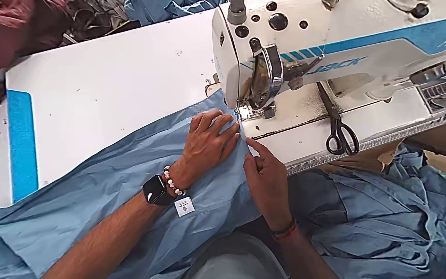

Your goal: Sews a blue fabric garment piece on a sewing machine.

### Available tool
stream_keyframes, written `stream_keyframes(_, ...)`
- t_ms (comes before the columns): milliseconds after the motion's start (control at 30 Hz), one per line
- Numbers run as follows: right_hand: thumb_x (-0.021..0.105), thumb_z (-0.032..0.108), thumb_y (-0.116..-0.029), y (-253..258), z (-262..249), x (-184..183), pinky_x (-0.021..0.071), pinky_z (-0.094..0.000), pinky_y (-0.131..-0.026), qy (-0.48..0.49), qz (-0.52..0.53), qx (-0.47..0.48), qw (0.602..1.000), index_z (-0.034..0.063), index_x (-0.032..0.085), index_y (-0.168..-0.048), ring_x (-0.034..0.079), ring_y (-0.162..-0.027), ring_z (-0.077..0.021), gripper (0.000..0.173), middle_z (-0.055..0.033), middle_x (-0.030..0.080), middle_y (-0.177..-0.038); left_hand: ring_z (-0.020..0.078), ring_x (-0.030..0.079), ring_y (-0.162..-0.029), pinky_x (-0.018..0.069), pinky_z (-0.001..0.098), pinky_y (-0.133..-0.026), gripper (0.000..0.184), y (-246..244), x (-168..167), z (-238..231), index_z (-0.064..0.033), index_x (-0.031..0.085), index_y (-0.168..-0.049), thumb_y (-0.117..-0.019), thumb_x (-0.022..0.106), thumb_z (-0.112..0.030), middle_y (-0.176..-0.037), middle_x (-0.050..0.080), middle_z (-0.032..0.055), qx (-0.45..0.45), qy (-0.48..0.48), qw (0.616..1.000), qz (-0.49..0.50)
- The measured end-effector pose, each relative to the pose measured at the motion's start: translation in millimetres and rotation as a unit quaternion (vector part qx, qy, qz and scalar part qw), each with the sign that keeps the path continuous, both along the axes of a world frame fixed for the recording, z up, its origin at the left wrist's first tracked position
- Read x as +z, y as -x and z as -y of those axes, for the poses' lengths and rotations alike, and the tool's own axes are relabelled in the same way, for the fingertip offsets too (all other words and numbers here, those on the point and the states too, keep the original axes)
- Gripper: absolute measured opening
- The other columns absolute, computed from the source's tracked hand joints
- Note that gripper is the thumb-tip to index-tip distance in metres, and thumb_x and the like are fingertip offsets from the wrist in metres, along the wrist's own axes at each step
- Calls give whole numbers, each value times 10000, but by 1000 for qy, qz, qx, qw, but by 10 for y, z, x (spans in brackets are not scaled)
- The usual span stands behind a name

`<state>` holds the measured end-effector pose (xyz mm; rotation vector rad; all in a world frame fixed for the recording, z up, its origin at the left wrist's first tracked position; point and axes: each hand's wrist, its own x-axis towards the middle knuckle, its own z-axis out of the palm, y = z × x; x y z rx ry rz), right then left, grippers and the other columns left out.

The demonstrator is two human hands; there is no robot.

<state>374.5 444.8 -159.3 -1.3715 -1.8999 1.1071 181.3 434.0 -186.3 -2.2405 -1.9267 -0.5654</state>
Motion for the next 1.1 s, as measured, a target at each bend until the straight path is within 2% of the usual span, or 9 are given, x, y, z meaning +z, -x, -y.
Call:
stream_keyframes(200, 612, 190, -901, -65, 79, 58, 512, -231, -493, 62, 6, 24, 998, 102, 644, -1361, 570, -542, -26, 470, 71, 663, -738, 292, 466, -1340, 310, 498, -1116, 452, -59, -8, 106, -222, 663, -1385, -1052, 421, -409, -1448, 575, 44, 30, 44, 999, -12)
stream_keyframes(400, 586, 224, -948, -131, 212, 204, 461, -227, -445, 8, 48, 14, 999, 106, 710, -1312, 540, -488, -5, 403, 68, 685, -680, 283, 454, -1357, 294, 502, -1126, 450, 18, 18, 117, -272, 645, -1410, -1062, 409, -432, -1467, 561, 39, 15, 56, 998, -10)
stream_keyframes(500, 582, 218, -932, -143, 151, 345, 353, -231, -404, -79, 97, 21, 992, 116, 763, -1238, 416, -429, -11, 370, 85, 571, -566, 283, 489, -1289, 314, 494, -1084, 402, 123, -14, 56, -265, 695, -1348, -1051, 464, -405, -1383, 610, 49, -20, 23, 1000, 5)
stream_keyframes(633, 556, 236, -936, -105, -135, 560, 393, -310, -430, -139, 177, 68, 972, 183, 784, -1201, 502, -460, -86, 354, 57, 608, -580, 282, 531, -1198, 347, 468, -1039, 331, 315, -17, -123, -256, 764, -1232, -1032, 546, -406, -1250, 669, 48, -101, -35, 994, -6)
stream_keyframes(800, 541, 347, -1016, 256, -694, 266, 523, -505, -586, -91, 267, 138, 949, 200, 617, -1436, 669, -701, -305, 451, -100, 701, -802, 242, 588, -1224, 445, 437, -1062, 250, 287, 53, -125, -183, 786, -1123, -1017, 580, -275, -1183, 703, 31, -111, 16, 991, 71)
stream_keyframes(900, 581, 489, -992, 96, -721, 72, 519, -501, -551, -90, 233, 97, 963, 205, 727, -1231, 653, -623, -249, 400, -42, 682, -717, 209, 511, -1380, 398, 432, -1183, 275, 263, 37, -25, -158, 767, -1146, -997, 547, -229, -1341, 659, 14, -54, 71, 975, 201)
stream_keyframes(967, 634, 538, -947, -245, -582, 57, 512, -451, -538, -67, 189, 104, 974, 179, 698, -1283, 606, -578, -170, 496, 29, 652, -678, 225, 405, -1480, 328, 469, -1224, 359, 250, -20, 70, -235, 710, -1304, -1031, 491, -317, -1507, 556, -5, -52, 83, 984, 151)
stream_keyframes(1033, 681, 462, -924, -584, -434, 68, 548, -376, -545, -40, 137, 146, 979, 164, 607, -1378, 616, -606, -100, 548, 65, 675, -759, 271, 373, -1503, 313, 507, -1225, 402, 121, -74, 135, -292, 654, -1396, -1057, 441, -336, -1563, 504, 19, -37, 61, 994, 89)
stream_keyframes(1100, 681, 297, -911, -783, -168, 62, 561, -325, -522, -64, 94, 199, 973, 129, 619, -1301, 640, -616, -76, 429, 59, 697, -797, 285, 397, -1490, 328, 504, -1215, 395, -38, -99, 174, -288, 665, -1382, -1060, 437, -303, -1548, 524, 33, -30, 42, 997, 60)
